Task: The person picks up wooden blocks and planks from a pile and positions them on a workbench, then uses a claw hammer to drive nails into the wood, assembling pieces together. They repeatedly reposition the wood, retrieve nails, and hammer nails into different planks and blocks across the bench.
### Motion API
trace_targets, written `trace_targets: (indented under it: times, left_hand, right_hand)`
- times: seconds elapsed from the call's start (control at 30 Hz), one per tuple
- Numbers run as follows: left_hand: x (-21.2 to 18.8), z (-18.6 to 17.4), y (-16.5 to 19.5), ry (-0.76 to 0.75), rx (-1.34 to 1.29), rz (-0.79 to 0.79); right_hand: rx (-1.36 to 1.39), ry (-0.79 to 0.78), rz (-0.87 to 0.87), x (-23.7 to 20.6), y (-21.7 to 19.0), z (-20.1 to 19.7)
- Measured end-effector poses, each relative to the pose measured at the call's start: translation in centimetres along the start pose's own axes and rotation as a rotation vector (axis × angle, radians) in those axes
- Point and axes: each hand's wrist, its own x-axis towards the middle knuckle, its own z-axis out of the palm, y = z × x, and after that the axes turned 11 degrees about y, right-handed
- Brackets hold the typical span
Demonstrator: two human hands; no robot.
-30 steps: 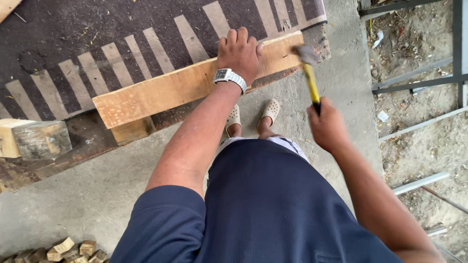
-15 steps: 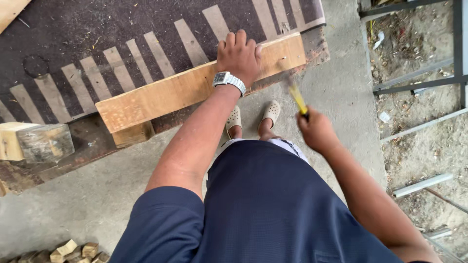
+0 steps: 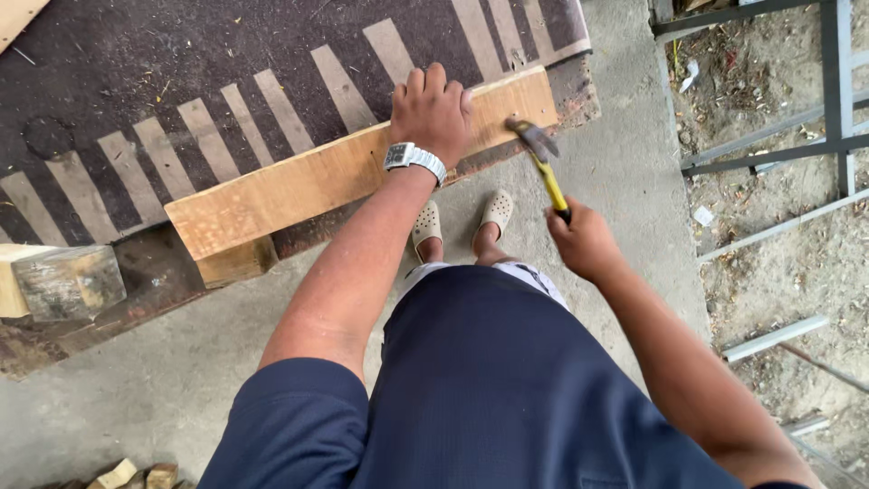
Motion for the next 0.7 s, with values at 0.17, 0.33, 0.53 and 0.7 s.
trace_targets:
  times: [0.17, 0.33, 0.53, 0.7]
  left_hand:
    - [0.1, 0.0, 0.7, 0.086, 0.046, 0.034]
    - [-0.1, 0.7, 0.0, -0.004, 0.058, 0.015]
    - [0.5, 0.9, 0.4, 0.094, 0.068, 0.028]
    - [0.5, 0.9, 2.1, 0.032, 0.049, -0.010]
  right_hand:
    - [0.588, 0.148, -0.056, -3.7, 2.0, -5.1]
    - [1.197, 0.323, -0.582, -3.8, 3.8, -6.3]
    - [0.060, 0.137, -0.085, 1.4, 0.8, -2.0]
    - [1.042, 0.262, -0.153, -3.9, 3.5, -7.2]
